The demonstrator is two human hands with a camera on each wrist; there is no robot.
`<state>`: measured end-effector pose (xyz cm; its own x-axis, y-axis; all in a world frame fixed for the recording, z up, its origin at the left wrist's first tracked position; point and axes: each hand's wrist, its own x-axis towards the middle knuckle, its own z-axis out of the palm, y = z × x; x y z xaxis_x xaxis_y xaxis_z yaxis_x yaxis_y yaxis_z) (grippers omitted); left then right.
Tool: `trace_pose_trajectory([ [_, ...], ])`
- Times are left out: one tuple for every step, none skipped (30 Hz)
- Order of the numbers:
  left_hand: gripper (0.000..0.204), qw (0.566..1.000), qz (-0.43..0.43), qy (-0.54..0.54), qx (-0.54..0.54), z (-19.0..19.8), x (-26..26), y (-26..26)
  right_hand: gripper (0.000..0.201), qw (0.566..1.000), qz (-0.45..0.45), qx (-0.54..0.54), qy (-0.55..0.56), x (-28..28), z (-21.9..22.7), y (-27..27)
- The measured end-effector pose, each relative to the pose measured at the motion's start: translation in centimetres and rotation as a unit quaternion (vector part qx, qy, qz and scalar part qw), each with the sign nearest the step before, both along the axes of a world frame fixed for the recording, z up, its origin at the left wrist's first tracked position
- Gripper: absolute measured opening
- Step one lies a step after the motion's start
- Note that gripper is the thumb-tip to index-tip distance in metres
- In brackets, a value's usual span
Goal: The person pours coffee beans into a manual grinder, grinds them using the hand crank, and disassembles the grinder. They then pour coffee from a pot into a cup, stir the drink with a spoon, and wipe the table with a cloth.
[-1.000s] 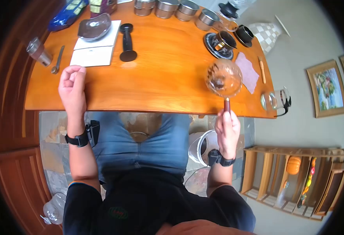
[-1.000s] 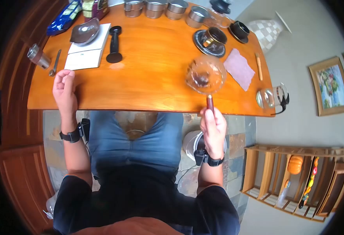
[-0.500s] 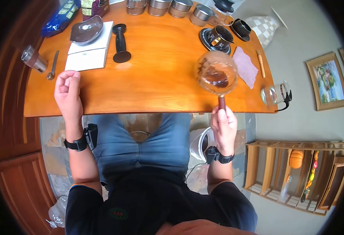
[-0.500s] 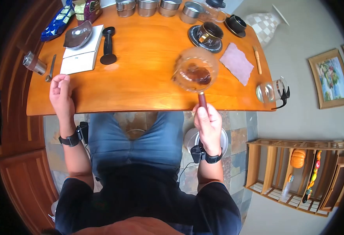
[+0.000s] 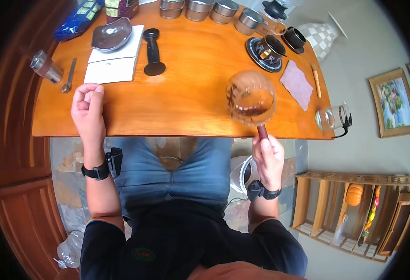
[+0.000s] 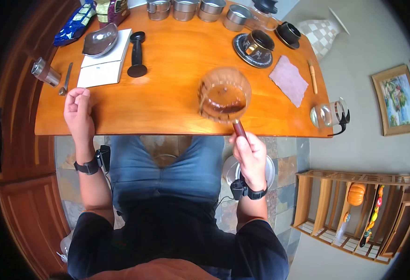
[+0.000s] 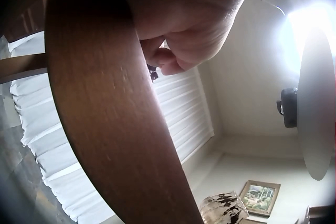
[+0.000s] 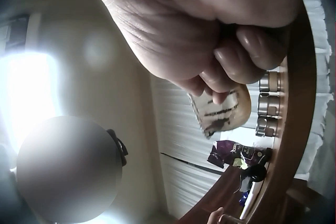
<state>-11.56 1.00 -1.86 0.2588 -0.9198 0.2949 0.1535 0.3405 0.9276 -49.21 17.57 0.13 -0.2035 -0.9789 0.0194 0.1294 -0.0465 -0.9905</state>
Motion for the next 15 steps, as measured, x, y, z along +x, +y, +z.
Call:
trace_pose_trajectory([
  [0.006,1.0,0.001,-0.012,-0.009,-0.1,0.0,-0.1,0.029,1.0,0.011,0.014,0.014,-0.4,-0.3,0.5],
  [0.006,1.0,0.001,-0.023,-0.017,-0.3,0.1,-0.2,0.031,1.0,0.002,0.025,-0.006,-0.9,-0.6,0.9],
  [0.006,1.0,0.005,-0.022,-0.015,-0.5,0.3,-0.2,0.03,1.0,-0.009,0.016,0.001,-1.5,-0.8,1.1],
  [0.006,1.0,0.005,-0.02,-0.02,-0.6,0.4,-0.2,0.03,1.0,-0.028,0.006,-0.001,-1.7,-0.5,0.9],
  [0.006,1.0,0.0,-0.019,-0.024,-0.7,0.2,-0.3,0.03,0.999,-0.051,-0.004,-0.004,-1.9,-0.3,0.7],
  [0.006,1.0,-0.008,-0.018,-0.024,-0.7,0.2,-0.4,0.029,0.998,-0.068,-0.004,-0.003,-2.2,0.0,0.5],
  [0.006,1.0,0.001,-0.013,-0.019,-0.8,0.3,-0.4,0.029,0.997,-0.078,-0.005,-0.003,-2.0,0.5,0.2],
  [0.006,1.0,0.011,-0.007,-0.014,-0.9,0.3,-0.5,0.029,0.996,-0.085,-0.007,-0.002,-1.5,0.9,-0.2],
  [0.006,1.0,0.004,-0.007,-0.015,-0.9,0.2,-0.5,0.029,0.996,-0.091,-0.009,-0.001,-1.1,1.1,-0.5],
  [0.006,1.0,0.002,-0.008,-0.01,-0.9,0.3,-0.5,0.029,0.998,-0.069,-0.012,-0.006,-0.9,0.7,-0.7],
  [0.006,1.0,0.003,-0.009,-0.005,-0.8,0.4,-0.5,0.029,0.997,-0.069,-0.012,-0.007,-0.8,0.7,-0.5],
  [0.006,1.0,0.011,-0.01,0.001,-0.6,0.2,-0.4,0.029,0.999,-0.038,-0.001,-0.005,-0.6,0.6,-0.3],
  [0.006,1.0,0.018,-0.011,0.0,-0.6,0.1,-0.4,0.029,1.0,-0.002,0.011,-0.002,-0.3,0.6,-0.2],
  [0.006,1.0,0.008,-0.014,-0.015,-0.6,0.1,-0.3,0.03,1.0,0.008,0.021,-0.01,-0.7,0.2,0.4],
  [0.005,0.999,0.0,-0.017,-0.028,-0.7,0.1,-0.3,0.031,0.999,0.005,0.029,-0.011,-1.2,-0.2,0.8],
])
